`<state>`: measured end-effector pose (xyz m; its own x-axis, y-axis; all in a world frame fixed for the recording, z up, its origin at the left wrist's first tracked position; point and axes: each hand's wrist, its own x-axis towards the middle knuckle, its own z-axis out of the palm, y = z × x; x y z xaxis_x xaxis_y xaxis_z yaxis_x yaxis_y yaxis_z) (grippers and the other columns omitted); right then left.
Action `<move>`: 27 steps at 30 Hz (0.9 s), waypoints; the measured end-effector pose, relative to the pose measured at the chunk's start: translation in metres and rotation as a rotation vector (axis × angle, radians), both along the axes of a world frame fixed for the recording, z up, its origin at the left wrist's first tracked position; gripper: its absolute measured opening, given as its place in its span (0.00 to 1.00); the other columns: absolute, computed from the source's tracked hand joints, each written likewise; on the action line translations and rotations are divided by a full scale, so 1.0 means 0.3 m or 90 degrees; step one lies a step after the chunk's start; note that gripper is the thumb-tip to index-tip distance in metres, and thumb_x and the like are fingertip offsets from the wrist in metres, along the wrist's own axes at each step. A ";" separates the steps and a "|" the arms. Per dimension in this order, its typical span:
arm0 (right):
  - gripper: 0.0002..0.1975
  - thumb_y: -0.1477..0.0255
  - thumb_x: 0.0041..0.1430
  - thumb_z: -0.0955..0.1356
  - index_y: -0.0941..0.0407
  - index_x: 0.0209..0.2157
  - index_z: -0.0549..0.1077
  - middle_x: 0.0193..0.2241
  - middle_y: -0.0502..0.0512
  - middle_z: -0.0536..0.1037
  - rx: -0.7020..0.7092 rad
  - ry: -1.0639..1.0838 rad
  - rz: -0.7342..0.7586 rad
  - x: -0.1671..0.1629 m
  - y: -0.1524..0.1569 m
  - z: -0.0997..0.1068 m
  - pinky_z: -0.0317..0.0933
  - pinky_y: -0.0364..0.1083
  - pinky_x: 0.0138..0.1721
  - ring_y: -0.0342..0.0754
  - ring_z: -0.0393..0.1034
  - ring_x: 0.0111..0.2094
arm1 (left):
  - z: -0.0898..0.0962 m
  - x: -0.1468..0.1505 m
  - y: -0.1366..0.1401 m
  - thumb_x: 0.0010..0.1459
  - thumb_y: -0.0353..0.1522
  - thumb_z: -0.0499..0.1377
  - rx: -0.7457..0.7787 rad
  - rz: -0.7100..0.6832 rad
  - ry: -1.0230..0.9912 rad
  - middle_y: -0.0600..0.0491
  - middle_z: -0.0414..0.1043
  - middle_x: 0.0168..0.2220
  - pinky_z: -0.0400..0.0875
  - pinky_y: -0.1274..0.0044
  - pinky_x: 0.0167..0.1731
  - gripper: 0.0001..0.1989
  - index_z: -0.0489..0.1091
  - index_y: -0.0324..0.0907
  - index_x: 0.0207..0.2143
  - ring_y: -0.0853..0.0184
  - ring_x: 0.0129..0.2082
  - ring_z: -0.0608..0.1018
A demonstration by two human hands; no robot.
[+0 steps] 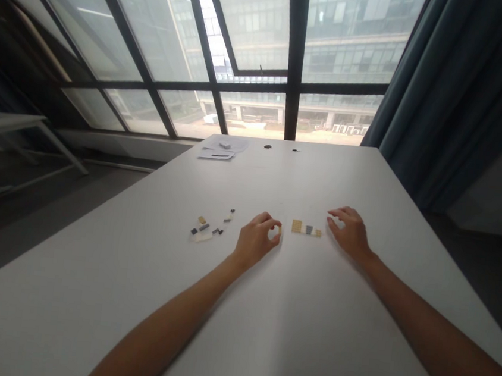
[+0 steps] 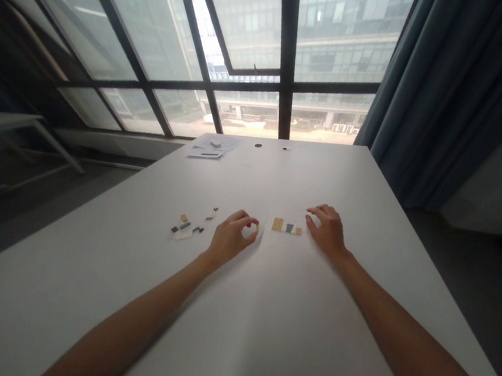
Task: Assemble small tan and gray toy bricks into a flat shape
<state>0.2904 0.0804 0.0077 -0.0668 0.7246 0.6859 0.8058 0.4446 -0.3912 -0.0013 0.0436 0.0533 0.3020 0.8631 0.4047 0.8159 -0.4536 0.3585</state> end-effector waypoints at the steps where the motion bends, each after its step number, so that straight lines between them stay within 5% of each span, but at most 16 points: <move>1: 0.10 0.69 0.63 0.67 0.55 0.41 0.79 0.36 0.57 0.77 0.014 -0.029 0.040 -0.021 -0.016 0.013 0.63 0.53 0.43 0.54 0.69 0.39 | -0.015 0.007 -0.004 0.58 0.31 0.62 0.004 -0.006 -0.006 0.55 0.74 0.39 0.72 0.79 0.41 0.10 0.77 0.48 0.42 0.69 0.39 0.76; 8: 0.09 0.67 0.65 0.68 0.51 0.45 0.77 0.39 0.57 0.77 -0.001 -0.192 0.225 -0.157 -0.120 0.048 0.61 0.53 0.42 0.54 0.68 0.41 | -0.087 0.033 -0.023 0.58 0.30 0.63 0.019 -0.053 -0.063 0.54 0.73 0.38 0.72 0.78 0.41 0.11 0.76 0.47 0.44 0.69 0.38 0.76; 27: 0.13 0.62 0.67 0.67 0.49 0.49 0.76 0.39 0.56 0.78 0.001 -0.160 0.272 -0.197 -0.148 0.034 0.61 0.53 0.44 0.54 0.69 0.42 | -0.126 0.048 -0.037 0.64 0.36 0.60 0.011 -0.169 -0.116 0.52 0.73 0.38 0.73 0.78 0.40 0.14 0.77 0.50 0.51 0.69 0.37 0.76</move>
<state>0.2312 0.0360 0.0179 -0.5211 0.5951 0.6118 0.6204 0.7564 -0.2072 0.0132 0.0325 0.0155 0.4370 0.7564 0.4867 0.5913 -0.6494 0.4783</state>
